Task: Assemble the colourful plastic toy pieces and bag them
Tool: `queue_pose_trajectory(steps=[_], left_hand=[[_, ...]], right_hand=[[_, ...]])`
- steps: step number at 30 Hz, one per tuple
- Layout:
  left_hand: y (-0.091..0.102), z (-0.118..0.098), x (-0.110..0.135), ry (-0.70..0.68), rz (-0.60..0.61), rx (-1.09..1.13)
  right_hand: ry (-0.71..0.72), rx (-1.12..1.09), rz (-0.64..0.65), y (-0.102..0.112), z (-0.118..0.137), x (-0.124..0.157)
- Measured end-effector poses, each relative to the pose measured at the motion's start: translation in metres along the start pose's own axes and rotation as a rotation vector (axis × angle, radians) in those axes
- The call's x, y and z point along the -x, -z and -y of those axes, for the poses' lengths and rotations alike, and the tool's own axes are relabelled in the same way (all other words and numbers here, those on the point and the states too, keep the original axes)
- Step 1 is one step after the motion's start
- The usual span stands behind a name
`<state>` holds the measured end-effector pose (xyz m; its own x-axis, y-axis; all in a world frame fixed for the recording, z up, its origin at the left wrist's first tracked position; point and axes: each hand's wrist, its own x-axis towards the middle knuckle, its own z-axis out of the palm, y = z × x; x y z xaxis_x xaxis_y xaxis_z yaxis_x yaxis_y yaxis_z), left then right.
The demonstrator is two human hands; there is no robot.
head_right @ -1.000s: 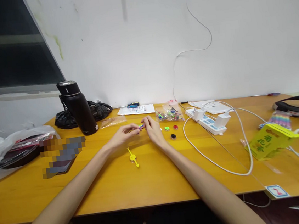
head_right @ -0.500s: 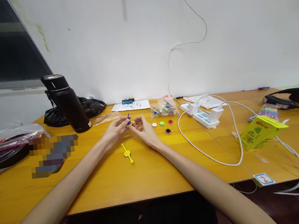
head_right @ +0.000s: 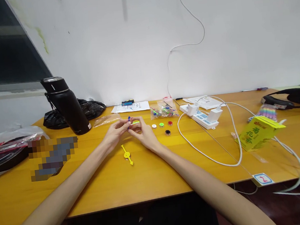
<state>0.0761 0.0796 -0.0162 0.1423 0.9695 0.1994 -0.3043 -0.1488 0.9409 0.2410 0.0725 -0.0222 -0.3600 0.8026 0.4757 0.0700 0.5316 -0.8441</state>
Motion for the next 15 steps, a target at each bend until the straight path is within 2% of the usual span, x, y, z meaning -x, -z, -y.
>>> queue_pose_trajectory(steps=[3,9,15], left_hand=[[-0.008,0.005,0.002,0.005,-0.03,0.054],[-0.024,0.006,0.009,0.05,-0.072,0.21],[-0.022,0.001,0.009,0.037,-0.051,0.193]], right_hand=[[0.012,0.036,-0.036,-0.001,0.001,0.0],[0.08,0.273,-0.174,0.002,0.003,0.0],[0.098,0.345,-0.194,0.006,0.008,-0.001]])
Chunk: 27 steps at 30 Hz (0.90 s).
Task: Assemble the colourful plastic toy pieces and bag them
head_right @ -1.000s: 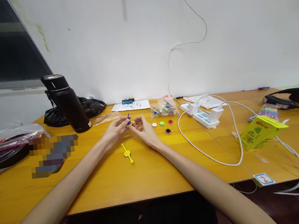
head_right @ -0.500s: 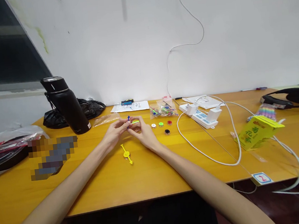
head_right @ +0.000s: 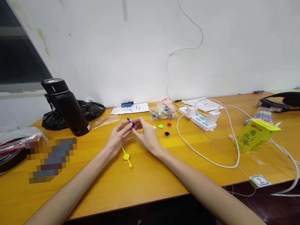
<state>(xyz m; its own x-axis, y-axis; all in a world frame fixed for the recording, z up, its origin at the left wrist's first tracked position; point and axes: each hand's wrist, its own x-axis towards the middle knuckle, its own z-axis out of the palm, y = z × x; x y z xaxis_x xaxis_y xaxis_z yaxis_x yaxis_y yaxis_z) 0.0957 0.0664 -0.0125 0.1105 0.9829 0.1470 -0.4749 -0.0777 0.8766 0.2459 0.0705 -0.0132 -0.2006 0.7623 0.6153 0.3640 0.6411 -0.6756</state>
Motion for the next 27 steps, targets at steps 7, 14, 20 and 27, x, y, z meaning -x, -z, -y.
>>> queue_pose_trajectory(steps=[7,14,20,27], left_hand=[[0.005,-0.008,-0.002,-0.11,0.08,-0.216],[0.013,-0.005,-0.006,-0.088,0.101,-0.243],[0.015,-0.008,-0.009,-0.023,0.176,-0.233],[0.011,-0.015,-0.003,0.008,0.346,-0.315]], right_hand=[[-0.103,-0.373,0.153,0.002,0.002,-0.003],[-0.395,-0.753,0.307,0.002,-0.003,-0.008],[-0.472,-0.851,0.333,0.007,0.0,-0.008],[-0.518,-0.95,0.388,0.007,-0.001,-0.006]])
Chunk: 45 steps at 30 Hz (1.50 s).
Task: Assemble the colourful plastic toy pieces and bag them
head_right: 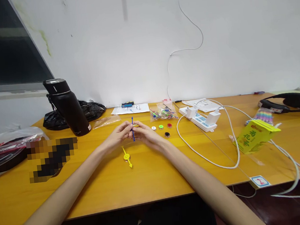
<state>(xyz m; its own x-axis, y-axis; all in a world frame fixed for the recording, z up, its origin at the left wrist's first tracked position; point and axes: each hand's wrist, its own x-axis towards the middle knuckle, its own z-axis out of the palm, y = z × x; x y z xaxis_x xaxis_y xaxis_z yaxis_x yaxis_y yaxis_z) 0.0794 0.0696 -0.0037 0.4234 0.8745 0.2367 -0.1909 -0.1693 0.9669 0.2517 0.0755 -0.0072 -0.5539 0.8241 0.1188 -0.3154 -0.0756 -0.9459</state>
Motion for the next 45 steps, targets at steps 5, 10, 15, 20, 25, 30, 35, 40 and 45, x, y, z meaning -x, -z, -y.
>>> queue_pose_trajectory(steps=[5,10,15,20,25,30,35,40,45], left_hand=[[0.005,0.006,-0.002,0.003,0.018,-0.154],[0.006,0.01,-0.004,-0.013,0.03,-0.065],[0.007,0.01,-0.006,-0.011,-0.133,0.086],[0.02,0.009,-0.01,-0.057,-0.473,0.263],[0.028,0.008,-0.01,-0.052,-0.586,0.281],[0.024,0.004,-0.01,-0.03,-0.507,0.24],[0.02,0.001,-0.008,-0.008,-0.476,0.224],[0.022,0.0,-0.008,-0.009,-0.44,0.194],[0.026,0.009,-0.01,0.034,-0.44,0.042]], right_hand=[[-0.065,-0.047,0.073,0.003,-0.005,-0.004],[-0.008,-0.14,-0.021,0.009,0.001,-0.007],[0.072,-0.133,-0.163,0.018,0.007,-0.01],[0.338,0.568,-0.357,0.025,-0.012,-0.014],[0.524,1.348,-0.285,0.021,-0.03,-0.024],[0.536,1.66,-0.19,0.019,-0.034,-0.047],[0.52,1.727,-0.194,0.025,-0.039,-0.056],[0.572,1.619,-0.253,0.021,-0.034,-0.051],[0.674,1.266,-0.27,0.004,-0.023,-0.034]])
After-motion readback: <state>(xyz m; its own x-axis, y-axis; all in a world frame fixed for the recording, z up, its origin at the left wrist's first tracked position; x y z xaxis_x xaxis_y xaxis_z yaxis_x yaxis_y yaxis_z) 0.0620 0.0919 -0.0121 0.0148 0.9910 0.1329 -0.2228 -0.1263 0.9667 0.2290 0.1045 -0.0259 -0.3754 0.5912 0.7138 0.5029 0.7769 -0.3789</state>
